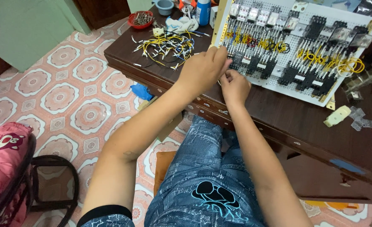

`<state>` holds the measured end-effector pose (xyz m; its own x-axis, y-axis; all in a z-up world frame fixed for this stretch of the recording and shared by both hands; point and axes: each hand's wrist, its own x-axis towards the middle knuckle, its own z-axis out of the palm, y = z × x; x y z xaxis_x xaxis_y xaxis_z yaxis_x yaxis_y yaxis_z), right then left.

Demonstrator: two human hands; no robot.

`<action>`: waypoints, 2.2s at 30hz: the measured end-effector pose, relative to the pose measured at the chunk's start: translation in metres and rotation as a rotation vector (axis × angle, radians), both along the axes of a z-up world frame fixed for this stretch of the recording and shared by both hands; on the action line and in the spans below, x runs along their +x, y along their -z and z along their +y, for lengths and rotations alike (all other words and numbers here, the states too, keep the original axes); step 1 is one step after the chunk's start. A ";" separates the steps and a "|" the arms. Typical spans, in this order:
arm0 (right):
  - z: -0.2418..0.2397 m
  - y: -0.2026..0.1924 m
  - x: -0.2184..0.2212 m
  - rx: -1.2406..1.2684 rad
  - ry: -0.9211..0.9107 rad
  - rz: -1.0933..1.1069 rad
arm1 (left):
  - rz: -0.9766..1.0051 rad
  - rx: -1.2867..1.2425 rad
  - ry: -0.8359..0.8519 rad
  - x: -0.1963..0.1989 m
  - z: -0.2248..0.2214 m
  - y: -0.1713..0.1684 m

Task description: Installing and securing electrical relays onto a control panel using a screwdriver.

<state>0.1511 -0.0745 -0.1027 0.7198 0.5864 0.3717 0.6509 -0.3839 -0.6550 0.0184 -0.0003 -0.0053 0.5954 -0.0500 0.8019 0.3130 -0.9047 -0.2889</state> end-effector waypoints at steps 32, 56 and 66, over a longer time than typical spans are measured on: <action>0.000 0.014 0.003 -0.055 -0.010 -0.074 | -0.041 -0.121 -0.094 0.002 -0.031 -0.011; -0.012 -0.013 -0.013 -0.085 -0.028 -0.069 | -0.031 -0.186 -0.101 -0.001 -0.009 0.005; -0.008 0.005 -0.006 0.060 -0.022 -0.216 | -0.329 -0.566 0.108 -0.043 -0.021 0.003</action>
